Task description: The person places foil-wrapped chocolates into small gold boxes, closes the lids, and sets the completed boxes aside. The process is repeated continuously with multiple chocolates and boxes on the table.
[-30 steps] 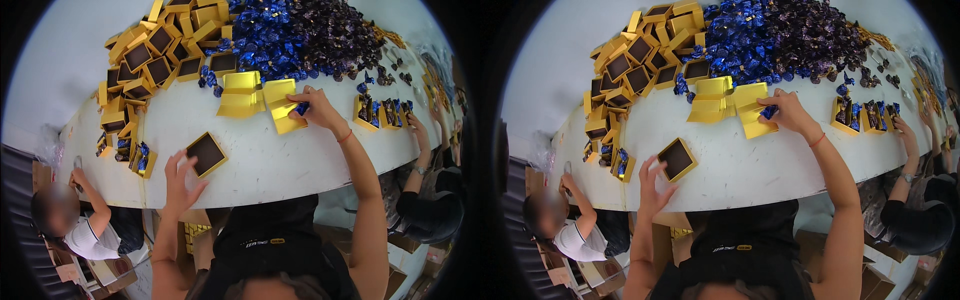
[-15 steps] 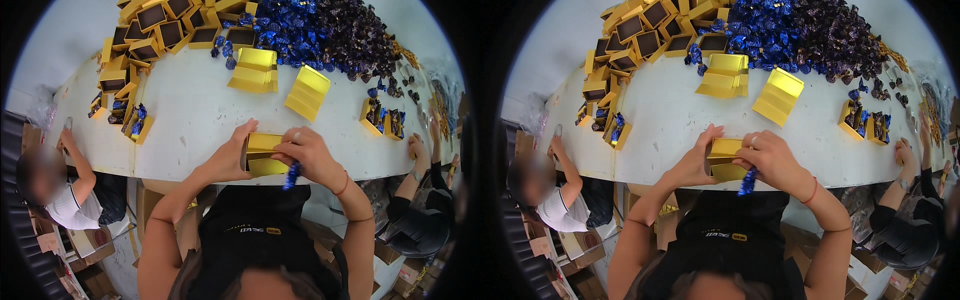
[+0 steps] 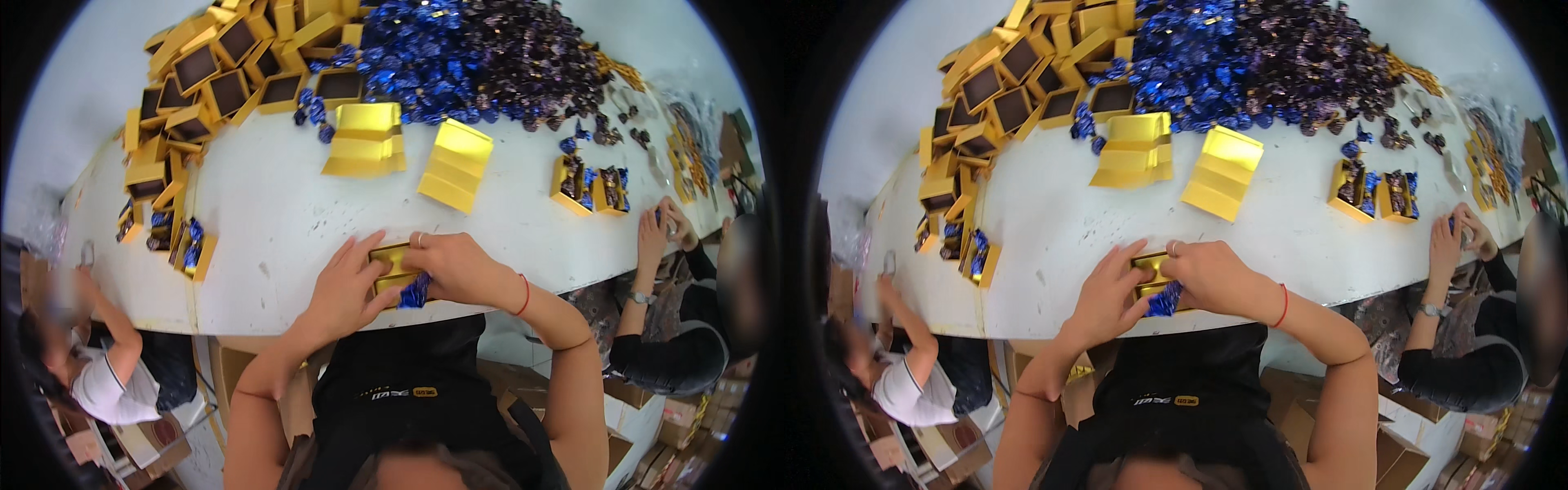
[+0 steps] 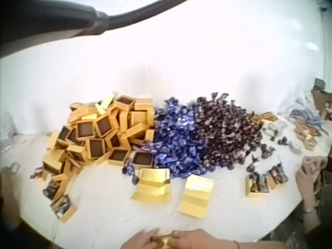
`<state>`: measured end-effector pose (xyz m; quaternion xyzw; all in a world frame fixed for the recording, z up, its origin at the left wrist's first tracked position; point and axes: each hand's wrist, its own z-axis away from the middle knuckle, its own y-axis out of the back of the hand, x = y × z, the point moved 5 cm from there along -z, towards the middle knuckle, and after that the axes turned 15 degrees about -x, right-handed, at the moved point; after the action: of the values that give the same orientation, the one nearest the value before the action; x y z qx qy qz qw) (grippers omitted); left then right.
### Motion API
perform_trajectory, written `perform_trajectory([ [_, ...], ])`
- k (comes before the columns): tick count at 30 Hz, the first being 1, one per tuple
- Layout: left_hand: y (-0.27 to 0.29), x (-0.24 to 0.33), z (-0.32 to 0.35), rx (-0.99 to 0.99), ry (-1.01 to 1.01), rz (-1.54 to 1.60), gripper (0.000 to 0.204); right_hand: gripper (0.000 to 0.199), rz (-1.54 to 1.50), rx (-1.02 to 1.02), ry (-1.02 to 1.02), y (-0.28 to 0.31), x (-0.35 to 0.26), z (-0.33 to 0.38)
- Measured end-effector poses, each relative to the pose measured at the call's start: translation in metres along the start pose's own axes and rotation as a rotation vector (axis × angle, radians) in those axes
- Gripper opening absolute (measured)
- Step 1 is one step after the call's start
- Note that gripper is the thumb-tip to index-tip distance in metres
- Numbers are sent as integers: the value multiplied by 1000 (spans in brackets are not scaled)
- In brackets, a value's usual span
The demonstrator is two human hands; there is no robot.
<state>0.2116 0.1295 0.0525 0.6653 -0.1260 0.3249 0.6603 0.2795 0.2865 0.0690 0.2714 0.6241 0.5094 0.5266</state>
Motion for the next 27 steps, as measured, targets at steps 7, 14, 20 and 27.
perform_trajectory([
  [7, -16, -14, 0, 164, -15, -39, 41, 86, -35, 28, -232, -4, -1, -9],
  [14, -20, -13, 5, 265, -78, 155, 78, 79, -52, 62, -184, 6, -3, -14],
  [20, -20, -13, 8, 334, -86, 106, 46, 62, -251, 55, -37, 34, -2, -1],
  [27, -17, -7, 5, 324, -31, -16, 26, 40, -420, 46, -35, 26, 25, 11],
])
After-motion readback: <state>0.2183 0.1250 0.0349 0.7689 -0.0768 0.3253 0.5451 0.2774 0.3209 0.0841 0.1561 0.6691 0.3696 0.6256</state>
